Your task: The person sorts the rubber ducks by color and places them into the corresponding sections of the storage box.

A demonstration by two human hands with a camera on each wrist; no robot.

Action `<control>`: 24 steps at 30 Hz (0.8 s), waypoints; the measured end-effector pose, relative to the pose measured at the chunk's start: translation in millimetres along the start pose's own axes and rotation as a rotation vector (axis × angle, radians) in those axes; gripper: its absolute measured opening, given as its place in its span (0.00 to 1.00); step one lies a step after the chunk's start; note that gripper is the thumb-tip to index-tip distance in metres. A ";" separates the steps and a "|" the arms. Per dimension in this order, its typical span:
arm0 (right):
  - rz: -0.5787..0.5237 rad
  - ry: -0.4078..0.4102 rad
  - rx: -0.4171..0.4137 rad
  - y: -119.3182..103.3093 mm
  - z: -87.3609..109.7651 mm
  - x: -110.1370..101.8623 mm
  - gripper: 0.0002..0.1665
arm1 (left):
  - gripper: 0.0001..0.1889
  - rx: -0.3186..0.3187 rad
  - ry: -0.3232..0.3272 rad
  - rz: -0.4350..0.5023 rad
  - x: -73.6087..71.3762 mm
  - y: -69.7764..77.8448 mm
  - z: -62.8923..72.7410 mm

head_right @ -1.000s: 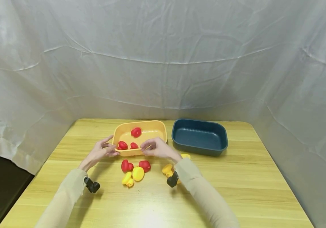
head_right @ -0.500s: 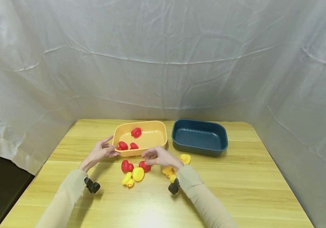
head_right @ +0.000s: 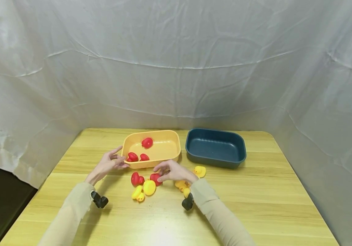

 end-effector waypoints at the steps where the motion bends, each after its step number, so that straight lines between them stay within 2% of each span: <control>1: 0.005 -0.002 -0.001 0.6 0.0 0.2 0.22 | 0.38 0.000 0.000 0.002 0.0 0.0 0.1; 24: 0.122 -0.081 0.012 5.8 -9.0 1.8 0.23 | 0.37 0.004 -0.005 0.006 -0.4 -0.5 -0.7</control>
Point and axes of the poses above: each hand's wrist, its own z-axis away from the middle knuckle, its own x-axis out of the palm, y = z × x, the point moved 1 cm from there along -z, towards the middle knuckle, and after that the axes turned 4 degrees about -y, right-handed, at the moved point
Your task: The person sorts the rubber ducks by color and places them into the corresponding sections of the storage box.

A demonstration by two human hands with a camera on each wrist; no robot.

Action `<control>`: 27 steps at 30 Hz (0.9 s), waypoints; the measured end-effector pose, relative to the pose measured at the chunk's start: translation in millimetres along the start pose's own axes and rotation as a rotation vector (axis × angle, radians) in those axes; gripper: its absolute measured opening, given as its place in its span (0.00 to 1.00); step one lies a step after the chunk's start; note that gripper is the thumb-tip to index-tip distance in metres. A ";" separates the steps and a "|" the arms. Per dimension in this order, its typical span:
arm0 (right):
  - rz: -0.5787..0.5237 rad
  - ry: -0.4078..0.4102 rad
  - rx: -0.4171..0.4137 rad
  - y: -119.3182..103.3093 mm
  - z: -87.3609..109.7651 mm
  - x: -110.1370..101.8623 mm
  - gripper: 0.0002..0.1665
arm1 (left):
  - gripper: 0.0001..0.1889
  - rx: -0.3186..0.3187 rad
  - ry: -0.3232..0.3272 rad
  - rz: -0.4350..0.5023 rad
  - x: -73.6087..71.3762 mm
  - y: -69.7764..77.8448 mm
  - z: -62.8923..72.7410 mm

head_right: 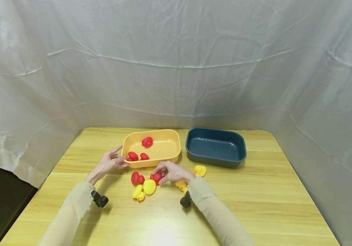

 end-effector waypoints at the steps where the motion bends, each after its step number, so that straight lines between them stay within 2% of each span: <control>1: 0.001 0.003 0.002 0.3 -0.2 0.0 0.22 | 0.37 0.000 0.000 0.001 -0.1 0.0 0.1; 10: 0.016 0.031 0.015 1.3 -2.6 1.0 0.19 | 0.37 0.005 -0.003 -0.003 -0.9 -0.2 0.9; 27: 0.048 0.096 -0.039 -10.3 6.4 -0.4 0.17 | 0.38 0.001 0.004 0.017 0.2 0.5 0.4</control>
Point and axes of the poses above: each hand's wrist, its own z-axis away from the middle knuckle, its own x-axis out of the palm, y = z × x, the point moved 1 cm from there along -z, towards the middle knuckle, and after that the axes turned 4 degrees about -y, right-handed, at the moved point
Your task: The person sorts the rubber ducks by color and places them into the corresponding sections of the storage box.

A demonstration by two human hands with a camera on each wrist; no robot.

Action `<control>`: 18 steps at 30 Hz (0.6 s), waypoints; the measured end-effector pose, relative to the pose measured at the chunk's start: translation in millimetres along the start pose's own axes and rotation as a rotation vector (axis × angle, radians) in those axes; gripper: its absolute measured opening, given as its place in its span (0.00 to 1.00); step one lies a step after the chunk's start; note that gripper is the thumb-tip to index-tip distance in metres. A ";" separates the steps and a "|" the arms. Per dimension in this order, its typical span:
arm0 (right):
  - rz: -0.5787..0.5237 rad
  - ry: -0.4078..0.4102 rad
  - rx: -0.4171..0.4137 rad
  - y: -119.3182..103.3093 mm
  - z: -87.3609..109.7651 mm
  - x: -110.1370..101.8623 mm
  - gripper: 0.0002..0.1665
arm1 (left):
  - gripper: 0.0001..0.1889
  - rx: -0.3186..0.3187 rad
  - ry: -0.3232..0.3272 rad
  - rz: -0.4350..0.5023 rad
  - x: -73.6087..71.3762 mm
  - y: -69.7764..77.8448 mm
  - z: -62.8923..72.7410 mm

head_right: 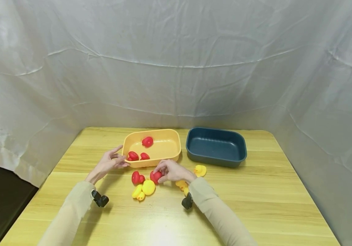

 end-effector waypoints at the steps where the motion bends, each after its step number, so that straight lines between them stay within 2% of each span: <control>1: -0.004 0.005 -0.003 -1.3 0.7 -0.2 0.17 | 0.38 0.000 0.000 0.000 0.1 0.0 0.1; 18: -0.110 0.080 -0.081 -19.4 0.9 -17.6 0.16 | 0.38 -0.002 0.005 -0.005 0.2 -0.6 -0.2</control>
Point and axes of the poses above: each hand's wrist, its own z-axis away from the middle knuckle, its own x-axis out of the palm, y = z × x, the point moved 1 cm from there along -z, towards the middle knuckle, and after that the axes turned 4 degrees about -y, right-handed, at the moved point
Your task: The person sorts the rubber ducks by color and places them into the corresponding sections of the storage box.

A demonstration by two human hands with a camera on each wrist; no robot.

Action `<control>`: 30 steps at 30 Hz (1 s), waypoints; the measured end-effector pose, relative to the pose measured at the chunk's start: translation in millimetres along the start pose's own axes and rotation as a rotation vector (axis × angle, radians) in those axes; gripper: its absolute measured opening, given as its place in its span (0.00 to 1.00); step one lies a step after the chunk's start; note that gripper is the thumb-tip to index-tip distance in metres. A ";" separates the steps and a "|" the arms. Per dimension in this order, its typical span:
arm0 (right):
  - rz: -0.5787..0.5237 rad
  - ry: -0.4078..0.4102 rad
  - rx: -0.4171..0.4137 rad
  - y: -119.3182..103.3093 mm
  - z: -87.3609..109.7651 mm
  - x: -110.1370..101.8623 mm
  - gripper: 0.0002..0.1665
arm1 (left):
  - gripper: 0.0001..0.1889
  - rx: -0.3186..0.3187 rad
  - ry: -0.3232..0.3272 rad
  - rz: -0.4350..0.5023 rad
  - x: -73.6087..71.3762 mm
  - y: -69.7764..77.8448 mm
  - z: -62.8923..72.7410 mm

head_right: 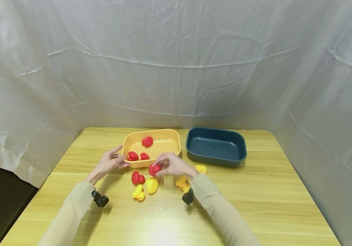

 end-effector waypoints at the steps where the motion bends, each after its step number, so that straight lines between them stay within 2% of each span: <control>1: -0.011 0.005 0.001 -0.7 -0.8 -1.6 0.16 | 0.38 0.000 0.000 -0.001 0.0 0.1 0.0; 5: -0.039 0.019 0.003 -2.8 -4.2 -9.0 0.16 | 0.38 -0.004 0.006 -0.005 0.3 0.2 0.1; 13: -0.020 0.018 -0.006 -2.2 -13.5 -23.4 0.18 | 0.38 -0.010 0.008 -0.011 0.9 0.8 0.4; 21: -0.057 0.040 0.101 -1.6 -19.5 -33.7 0.21 | 0.38 0.001 0.003 -0.009 0.7 0.1 0.5; 30: -0.009 0.096 0.160 4.3 -30.2 -47.6 0.20 | 0.38 -0.002 0.004 -0.013 0.4 -0.1 0.4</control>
Point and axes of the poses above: each hand's wrist, its own z-axis away from the middle knuckle, its own x-axis out of the palm, y = z × x, the point moved 1 cm from there along -z, towards the middle knuckle, and after that the axes turned 4 degrees about -y, right-handed, at the moved point
